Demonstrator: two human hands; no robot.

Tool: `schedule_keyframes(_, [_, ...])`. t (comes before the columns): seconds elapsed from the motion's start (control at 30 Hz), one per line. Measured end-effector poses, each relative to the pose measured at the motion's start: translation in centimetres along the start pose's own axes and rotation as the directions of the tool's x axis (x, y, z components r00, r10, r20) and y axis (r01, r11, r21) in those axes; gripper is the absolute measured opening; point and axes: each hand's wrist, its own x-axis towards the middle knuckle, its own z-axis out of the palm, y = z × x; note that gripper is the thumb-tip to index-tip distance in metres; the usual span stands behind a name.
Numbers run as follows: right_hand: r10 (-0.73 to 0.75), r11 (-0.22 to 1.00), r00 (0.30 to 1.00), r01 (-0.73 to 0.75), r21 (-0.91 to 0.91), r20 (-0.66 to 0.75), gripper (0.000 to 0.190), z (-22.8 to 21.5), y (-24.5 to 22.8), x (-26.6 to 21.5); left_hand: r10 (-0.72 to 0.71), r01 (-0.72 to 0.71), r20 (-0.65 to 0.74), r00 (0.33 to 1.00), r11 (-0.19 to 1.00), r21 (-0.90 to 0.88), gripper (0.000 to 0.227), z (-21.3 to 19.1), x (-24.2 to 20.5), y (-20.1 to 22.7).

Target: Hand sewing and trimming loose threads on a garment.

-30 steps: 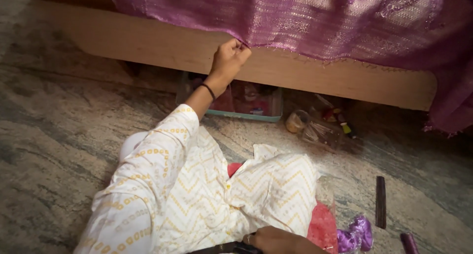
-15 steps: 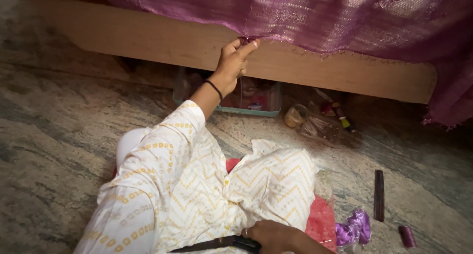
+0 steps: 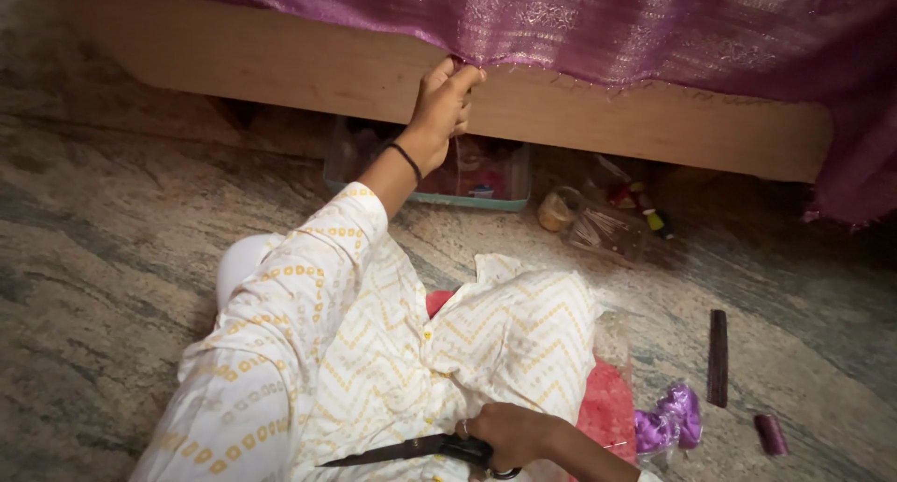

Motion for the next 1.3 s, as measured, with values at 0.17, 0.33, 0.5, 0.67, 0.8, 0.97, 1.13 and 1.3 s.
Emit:
schedule_keyframes(0.17, [-0.008,1.000,1.000,0.009,0.011,-0.012,0.032,-0.1,-0.1,-0.2,0.023,-0.016,-0.053,0.998,0.990,0.138,0.015,-0.2,0.5,-1.6])
schedule_keyframes(0.33, [-0.005,1.000,1.000,0.005,-0.008,-0.019,0.036,1.0,1.2,0.2,-0.040,0.042,-0.047,0.998,0.998,0.047,0.017,0.4,0.0,-1.0])
schedule_keyframes(0.5, [0.005,1.000,1.000,-0.005,0.017,-0.019,0.037,-0.1,-0.3,-0.3,-0.102,0.101,-0.006,0.995,0.989,-0.109,0.018,1.4,0.3,-1.2])
schedule_keyframes(0.67, [0.030,0.999,0.999,-0.029,0.036,-0.031,0.042,1.4,1.6,-0.1,-0.034,0.028,-0.021,0.999,0.969,-0.246,0.023,0.5,2.3,-3.4])
schedule_keyframes(0.8, [0.035,0.998,0.998,-0.032,0.047,-0.058,0.036,0.6,1.1,-0.3,0.001,0.000,0.004,1.000,0.985,-0.172,0.016,0.3,2.5,-3.5])
schedule_keyframes(0.97, [0.071,0.997,0.997,-0.071,0.033,-0.013,0.040,0.1,0.1,-0.1,0.480,-0.475,0.045,0.876,0.844,0.249,0.014,-1.6,5.8,-6.9])
schedule_keyframes(1.13, [0.028,1.000,0.998,-0.027,0.009,-0.055,0.044,1.6,1.8,0.0,0.223,-0.230,0.060,0.973,0.964,0.131,0.012,-0.2,1.6,-3.0])
schedule_keyframes(1.3, [0.026,1.000,0.997,-0.025,0.017,-0.070,0.051,1.8,1.9,0.3,0.016,-0.015,0.004,1.000,0.985,-0.173,0.033,0.6,0.7,-2.1])
